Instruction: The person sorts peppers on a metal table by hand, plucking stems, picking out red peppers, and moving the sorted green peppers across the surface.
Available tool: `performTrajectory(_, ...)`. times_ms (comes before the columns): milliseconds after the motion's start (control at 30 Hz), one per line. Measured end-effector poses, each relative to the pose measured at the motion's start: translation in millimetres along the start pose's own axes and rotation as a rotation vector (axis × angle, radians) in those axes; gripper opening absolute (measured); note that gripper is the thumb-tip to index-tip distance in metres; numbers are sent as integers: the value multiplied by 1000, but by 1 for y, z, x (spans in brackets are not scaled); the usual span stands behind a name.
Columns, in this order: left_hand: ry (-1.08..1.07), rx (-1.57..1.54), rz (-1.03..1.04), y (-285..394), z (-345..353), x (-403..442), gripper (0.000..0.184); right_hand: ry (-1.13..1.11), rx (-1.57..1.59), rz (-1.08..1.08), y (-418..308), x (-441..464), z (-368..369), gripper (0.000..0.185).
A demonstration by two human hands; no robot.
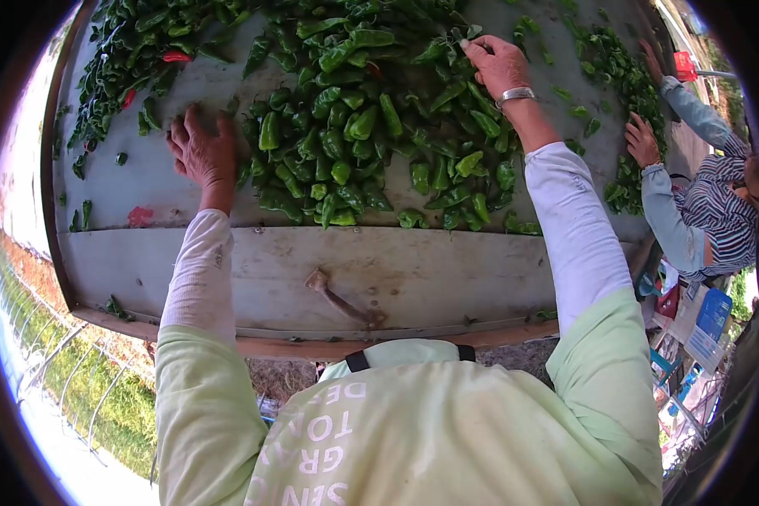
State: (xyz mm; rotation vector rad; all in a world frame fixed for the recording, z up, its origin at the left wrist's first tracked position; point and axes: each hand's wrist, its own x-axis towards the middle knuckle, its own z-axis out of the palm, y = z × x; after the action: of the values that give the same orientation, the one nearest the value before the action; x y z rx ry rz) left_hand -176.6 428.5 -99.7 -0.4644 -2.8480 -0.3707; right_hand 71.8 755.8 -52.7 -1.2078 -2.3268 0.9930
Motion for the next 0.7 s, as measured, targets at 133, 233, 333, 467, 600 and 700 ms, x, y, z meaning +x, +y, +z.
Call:
performTrajectory(133, -2, -10, -3, 1, 0, 2, 61, -12, 124, 246, 22, -19, -22, 18)
performTrajectory(233, -20, 1, -15, 1, 0, 1, 60, 180, 35, 8, 20, -37, -16, 13)
performTrajectory(333, -29, 20, -32, 2, -1, 0, 60, 21, 123, -185, -36, -55, 5, 13)
performTrajectory(467, -37, 9, -29, 2, -2, 0, 60, -18, -97, -365, -62, -45, 76, 29)
performTrajectory(600, -31, 15, -36, 3, -4, 0, 60, -106, -375, -248, -81, -32, 98, 34)
performTrajectory(700, -29, 13, -33, 4, -3, 0, 60, -218, -421, -246, -83, -20, 90, 30)
